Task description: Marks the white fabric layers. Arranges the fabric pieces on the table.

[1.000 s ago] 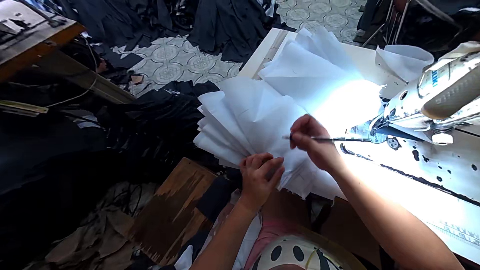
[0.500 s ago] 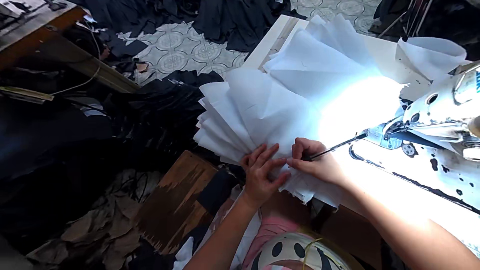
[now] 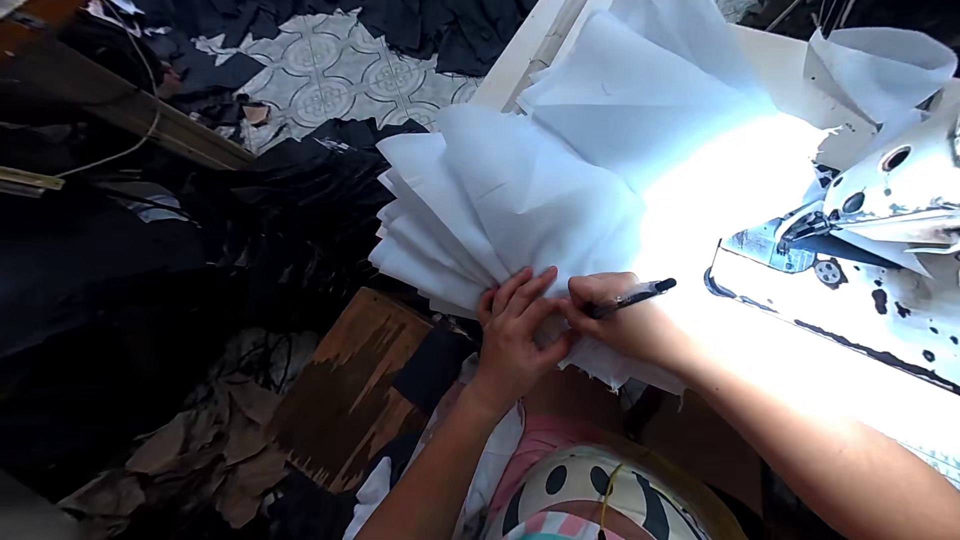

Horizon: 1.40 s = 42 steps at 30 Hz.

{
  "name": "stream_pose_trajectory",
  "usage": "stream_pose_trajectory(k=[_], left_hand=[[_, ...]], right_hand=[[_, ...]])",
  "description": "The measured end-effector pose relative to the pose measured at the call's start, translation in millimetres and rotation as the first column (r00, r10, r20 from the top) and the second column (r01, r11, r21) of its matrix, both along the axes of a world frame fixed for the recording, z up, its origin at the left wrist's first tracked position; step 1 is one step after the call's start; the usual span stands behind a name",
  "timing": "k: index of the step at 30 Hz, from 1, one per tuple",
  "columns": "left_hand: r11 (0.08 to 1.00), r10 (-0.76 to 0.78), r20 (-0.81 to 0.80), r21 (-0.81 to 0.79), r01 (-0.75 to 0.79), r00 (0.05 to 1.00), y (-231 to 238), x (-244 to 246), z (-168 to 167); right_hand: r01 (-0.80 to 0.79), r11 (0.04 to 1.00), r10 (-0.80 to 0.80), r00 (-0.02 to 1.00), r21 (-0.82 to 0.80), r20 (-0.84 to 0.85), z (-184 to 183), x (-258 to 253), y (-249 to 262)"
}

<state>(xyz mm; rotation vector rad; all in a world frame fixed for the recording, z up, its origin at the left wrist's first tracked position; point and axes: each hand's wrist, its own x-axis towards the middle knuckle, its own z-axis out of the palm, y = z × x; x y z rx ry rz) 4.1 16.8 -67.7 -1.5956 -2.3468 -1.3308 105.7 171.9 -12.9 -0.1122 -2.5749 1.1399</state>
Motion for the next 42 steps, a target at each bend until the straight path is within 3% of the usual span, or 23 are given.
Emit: stream_pose_trajectory(k=[3, 5, 9, 12, 14, 21, 29, 32, 34, 37, 40, 42], left_hand=[[1.0, -0.006, -0.003, -0.014, 0.006, 1.0, -0.9, -0.6, 0.2], [1.0, -0.004, 0.006, 0.024, 0.003, 1.0, -3.6, -0.3, 5.7], [0.977, -0.002, -0.119, 0.213, 0.028, 0.993, 3.9, -1.2, 59.0], [0.966, -0.177, -0.235, 0.143, 0.214, 0.956, 38.6, -3.1, 102.4], [0.938, -0.333, -0.216, 0.027, 0.347, 0.918, 64.7, -8.9, 118.6], [0.851, -0.525, 0.007, -0.026, 0.525, 0.851, 96.8, -9.3, 119.6], [0.849, -0.528, -0.006, 0.035, 0.528, 0.849, 103.5, -5.9, 113.5], [0.881, -0.472, 0.019, -0.029, 0.472, 0.881, 82.7, -19.8, 123.8], [0.941, -0.336, -0.054, 0.033, 0.338, 0.94, 59.9, -29.5, 120.0], [0.992, -0.114, -0.094, 0.034, 0.118, 0.989, 23.5, -22.0, 88.2], [0.993, -0.041, -0.071, -0.111, 0.033, 0.997, 5.7, -1.4, 47.1], [0.993, 0.003, -0.055, -0.119, -0.01, 0.998, 1.7, 3.5, 23.9]], right_hand=[[-0.001, 1.0, 0.0, 0.999, -0.029, -0.034, -1.6, -0.3, 3.7], [-0.023, 0.991, 0.021, 1.0, -0.132, -0.014, -0.9, -0.2, 7.5], [-0.045, 0.957, 0.047, 0.999, -0.287, 0.002, 1.3, -0.4, 13.1], [-0.013, 0.958, 0.013, 1.0, -0.286, -0.003, 9.4, 3.2, 9.9], [0.052, 0.951, -0.037, 0.998, -0.306, 0.053, 17.3, 6.2, 6.8], [0.086, 0.879, -0.062, 0.996, -0.47, 0.067, 20.4, 7.8, 9.1], [0.057, 0.881, -0.027, 0.997, -0.47, 0.069, 21.3, 7.7, 12.6], [-0.01, 0.847, 0.017, 1.0, -0.532, 0.01, 16.5, 5.7, 19.4], [-0.022, 0.823, 0.038, 0.999, -0.568, 0.015, 13.0, 4.5, 21.7], [0.004, 0.807, 0.01, 1.0, -0.591, 0.021, 11.5, 4.4, 20.2], [0.034, 0.815, -0.024, 0.999, -0.578, 0.026, 11.1, 4.3, 18.1], [0.042, 0.826, -0.029, 0.999, -0.562, 0.031, 9.8, 3.6, 16.2]])
